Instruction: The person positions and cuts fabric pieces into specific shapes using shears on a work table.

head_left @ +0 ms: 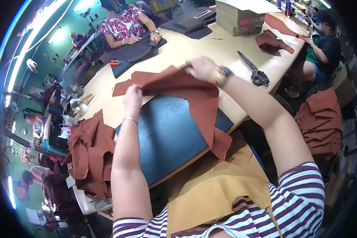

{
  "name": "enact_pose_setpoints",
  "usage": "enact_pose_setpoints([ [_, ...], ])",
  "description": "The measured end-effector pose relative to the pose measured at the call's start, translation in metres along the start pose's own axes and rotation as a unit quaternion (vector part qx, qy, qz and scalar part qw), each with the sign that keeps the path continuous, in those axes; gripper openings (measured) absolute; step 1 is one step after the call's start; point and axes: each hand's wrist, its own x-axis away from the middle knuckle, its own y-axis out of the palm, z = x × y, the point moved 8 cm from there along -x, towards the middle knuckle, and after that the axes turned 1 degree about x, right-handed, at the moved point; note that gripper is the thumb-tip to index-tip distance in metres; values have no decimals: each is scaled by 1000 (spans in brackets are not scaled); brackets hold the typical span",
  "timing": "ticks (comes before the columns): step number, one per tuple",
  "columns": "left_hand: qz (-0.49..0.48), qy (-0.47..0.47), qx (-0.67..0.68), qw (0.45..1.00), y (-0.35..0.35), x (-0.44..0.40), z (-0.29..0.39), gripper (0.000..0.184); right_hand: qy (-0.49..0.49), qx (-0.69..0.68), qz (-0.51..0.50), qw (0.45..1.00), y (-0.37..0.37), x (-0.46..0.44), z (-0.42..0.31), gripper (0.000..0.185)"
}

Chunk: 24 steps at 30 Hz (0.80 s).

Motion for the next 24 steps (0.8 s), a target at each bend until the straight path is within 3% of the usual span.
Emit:
enact_pose_setpoints([
  [1,53,-12,39,998,-16,-20,-12,13,-8,2,37,999,-21,-29,-14,16],
  [3,152,-55,105,981,-64,-52,-34,14,-117,-96,241,959,-72,-68,-49,10],
  [4,221,0,112,969,-105,-52,-31,14,-183,-151,315,919,-90,-74,-65,9],
  [7,340,121,181,915,-200,-5,-6,13,-236,-205,285,906,-129,-56,-108,15],
  [9,362,180,114,907,-221,48,-5,12,-290,-228,233,900,-123,-25,-117,19],
  [11,305,195,100,927,-214,108,2,18,-299,-214,240,898,-107,26,-119,22],
  [13,225,157,107,956,-191,165,8,7,-234,-211,116,942,-72,70,-110,24],
  [15,92,72,71,991,-157,213,-6,17,-190,-224,22,956,-34,113,-96,13],
  [17,-15,76,-23,997,-148,246,24,25,-193,-163,-28,967,-5,149,-83,11],
  [19,-46,0,9,999,-143,261,27,32,-192,-113,-2,975,-13,164,-75,14],
  [21,-28,41,5,999,-143,250,45,30,-179,-58,31,982,-27,168,-56,15],
  [23,-3,100,3,995,-139,227,63,31,-196,84,33,976,-34,162,-22,14],
  [24,-40,73,32,996,-124,217,63,40,-101,105,38,989,-37,158,18,14],
])
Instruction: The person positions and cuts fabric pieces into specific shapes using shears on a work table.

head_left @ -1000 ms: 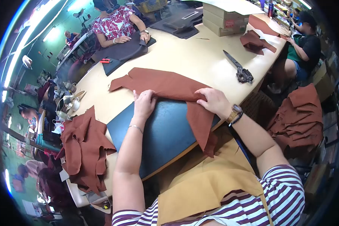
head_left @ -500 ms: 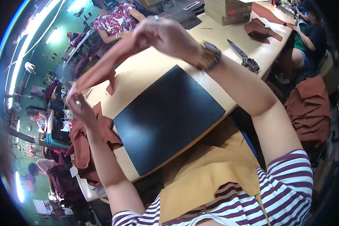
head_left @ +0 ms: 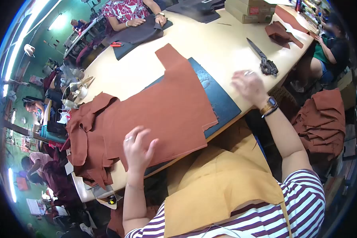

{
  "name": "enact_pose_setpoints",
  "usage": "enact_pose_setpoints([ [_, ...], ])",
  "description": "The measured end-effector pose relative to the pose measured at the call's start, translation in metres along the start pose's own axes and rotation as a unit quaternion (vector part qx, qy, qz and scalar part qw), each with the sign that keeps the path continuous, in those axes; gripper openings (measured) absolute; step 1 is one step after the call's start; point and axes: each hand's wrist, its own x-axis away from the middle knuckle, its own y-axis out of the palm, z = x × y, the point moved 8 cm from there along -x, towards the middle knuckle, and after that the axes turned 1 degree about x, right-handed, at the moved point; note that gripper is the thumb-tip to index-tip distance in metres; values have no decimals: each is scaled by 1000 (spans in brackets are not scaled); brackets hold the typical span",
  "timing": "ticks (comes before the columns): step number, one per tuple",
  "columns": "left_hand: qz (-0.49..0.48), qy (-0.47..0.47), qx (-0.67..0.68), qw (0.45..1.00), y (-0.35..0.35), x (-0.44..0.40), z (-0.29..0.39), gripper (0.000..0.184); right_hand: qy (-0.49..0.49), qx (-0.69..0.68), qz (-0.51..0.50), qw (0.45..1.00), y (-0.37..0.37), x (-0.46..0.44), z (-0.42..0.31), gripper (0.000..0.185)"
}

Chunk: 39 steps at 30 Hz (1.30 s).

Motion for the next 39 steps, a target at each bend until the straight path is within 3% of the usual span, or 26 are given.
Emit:
enact_pose_setpoints([
  [3,-128,-114,2,985,71,-16,-22,64,249,137,26,958,-8,38,99,21],
  [5,-180,-148,-24,972,95,-28,-29,73,357,132,-58,923,-1,69,145,29],
  [8,-180,-113,-45,976,102,-53,-43,78,359,86,-63,927,2,82,173,30],
  [13,-239,38,-57,969,81,-50,-80,81,392,36,-83,915,7,75,204,28],
  [17,-247,49,-128,959,27,-24,-144,79,421,28,-133,897,3,69,212,25],
  [18,-211,50,-169,961,14,-20,-159,68,416,51,-141,897,-1,64,208,28],
  [21,-86,-52,-116,988,-1,-31,-162,56,453,95,-177,869,3,59,216,36],
  [22,-45,-55,-95,993,3,-41,-141,45,449,92,-182,870,6,58,219,37],
  [24,-10,-33,-84,996,27,-65,-102,42,438,92,-189,874,7,56,227,38],
  [27,-32,-66,-86,994,75,-100,-47,57,446,-15,-250,859,12,52,220,40],
  [29,-53,-142,-91,984,111,-114,-33,73,494,-158,-216,827,37,73,235,39],
  [30,-87,-176,-88,977,130,-116,-31,75,561,-282,-185,756,44,88,230,28],
  [31,-123,-208,-84,967,146,-117,-29,77,562,-422,-112,703,25,83,185,16],
  [33,-153,-147,-77,974,157,-123,-4,79,502,-570,-88,644,23,92,144,12],
  [35,-198,-48,-55,978,161,-116,21,80,495,-589,-56,636,11,96,96,12],
  [37,-242,99,-17,965,156,-101,46,81,468,-676,-15,569,10,100,56,10],
  [39,-262,182,42,947,137,-81,28,94,433,-749,6,501,5,107,14,8],
])
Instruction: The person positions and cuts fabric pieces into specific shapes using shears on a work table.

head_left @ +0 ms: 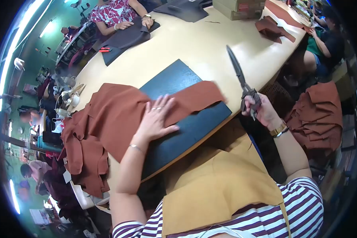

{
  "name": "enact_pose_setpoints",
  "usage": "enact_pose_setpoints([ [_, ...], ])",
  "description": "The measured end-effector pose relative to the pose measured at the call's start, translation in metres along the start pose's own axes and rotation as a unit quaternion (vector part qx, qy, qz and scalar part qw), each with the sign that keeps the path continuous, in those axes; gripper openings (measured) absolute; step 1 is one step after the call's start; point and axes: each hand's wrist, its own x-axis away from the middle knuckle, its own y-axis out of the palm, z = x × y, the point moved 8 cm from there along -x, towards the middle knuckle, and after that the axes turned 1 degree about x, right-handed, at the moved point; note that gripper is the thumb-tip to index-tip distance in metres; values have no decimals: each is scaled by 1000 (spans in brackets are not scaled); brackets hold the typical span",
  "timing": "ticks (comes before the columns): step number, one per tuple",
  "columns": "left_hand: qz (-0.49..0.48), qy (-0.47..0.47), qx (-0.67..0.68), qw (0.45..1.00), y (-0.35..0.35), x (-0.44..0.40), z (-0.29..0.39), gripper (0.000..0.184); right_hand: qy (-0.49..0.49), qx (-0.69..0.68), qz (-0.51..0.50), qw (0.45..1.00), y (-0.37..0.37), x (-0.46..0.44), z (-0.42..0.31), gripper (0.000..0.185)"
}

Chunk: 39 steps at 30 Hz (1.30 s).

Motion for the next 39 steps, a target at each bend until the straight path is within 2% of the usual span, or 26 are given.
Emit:
enact_pose_setpoints([
  [1,-11,-10,-19,1000,-5,17,-15,96,13,20,11,1000,1,6,8,10],
  [2,-20,-21,-39,999,-9,32,-29,98,18,-21,-27,999,14,15,10,15],
  [4,-14,-49,-12,999,-22,63,-57,96,67,4,10,998,17,28,23,21],
  [5,36,-43,64,996,-30,74,-64,87,80,6,-4,997,20,33,29,23],
  [7,70,-65,-29,995,-41,74,-60,77,105,15,-32,994,27,43,40,26],
  [8,88,-77,-74,990,-47,72,-56,72,125,22,-34,991,31,47,46,26],
  [9,145,-84,-61,984,-53,60,-37,59,144,30,-36,988,36,51,51,26],
  [10,173,-73,-44,981,-54,45,-21,54,163,39,-37,985,41,54,55,26],
  [13,166,-60,-28,984,-31,-1,19,49,175,64,-48,981,52,59,65,27],
  [15,157,-86,-19,984,-7,-22,18,42,174,85,-57,979,51,65,69,29],
  [19,208,-131,50,968,1,-28,6,26,212,60,-49,974,51,81,78,38],
  [25,183,-133,134,965,8,-21,15,30,212,50,-80,973,76,74,96,35],
  [28,159,-100,93,978,4,-16,31,39,202,46,-66,976,87,67,96,34],
  [29,118,-105,95,983,8,-18,30,48,200,41,-59,977,90,65,95,34],
  [39,116,-81,69,988,6,-17,37,54,153,106,-45,981,95,56,85,23],
])
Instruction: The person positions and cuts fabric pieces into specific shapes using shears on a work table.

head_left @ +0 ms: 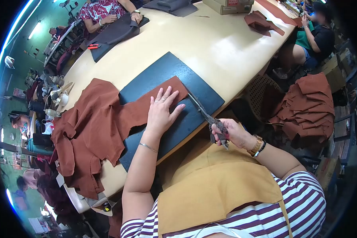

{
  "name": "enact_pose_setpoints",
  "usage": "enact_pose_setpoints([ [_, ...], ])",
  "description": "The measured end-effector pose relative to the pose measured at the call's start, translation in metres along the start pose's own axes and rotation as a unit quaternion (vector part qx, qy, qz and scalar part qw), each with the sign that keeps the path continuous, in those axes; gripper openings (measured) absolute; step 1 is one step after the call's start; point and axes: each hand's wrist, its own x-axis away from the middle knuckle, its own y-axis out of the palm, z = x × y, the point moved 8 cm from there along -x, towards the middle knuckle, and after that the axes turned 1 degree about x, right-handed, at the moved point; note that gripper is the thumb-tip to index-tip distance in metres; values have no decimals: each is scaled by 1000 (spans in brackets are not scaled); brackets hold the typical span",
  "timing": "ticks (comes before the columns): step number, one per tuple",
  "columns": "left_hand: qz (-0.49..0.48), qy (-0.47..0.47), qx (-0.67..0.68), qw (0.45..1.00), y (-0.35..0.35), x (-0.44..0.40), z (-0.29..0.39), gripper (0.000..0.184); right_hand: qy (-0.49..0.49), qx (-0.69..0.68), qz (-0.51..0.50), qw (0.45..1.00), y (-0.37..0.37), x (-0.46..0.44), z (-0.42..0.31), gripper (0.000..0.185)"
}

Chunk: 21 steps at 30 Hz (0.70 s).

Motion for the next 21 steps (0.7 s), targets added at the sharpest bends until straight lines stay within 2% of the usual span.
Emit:
enact_pose_setpoints([
  [6,16,6,5,1000,0,-1,-2,55,19,15,14,1000,-6,5,7,15],
  [18,-8,20,-10,1000,4,0,4,57,28,19,36,999,-6,-1,-4,15],
  [21,-8,14,-3,1000,2,0,4,55,-2,18,25,1000,-7,-1,-3,15],
])
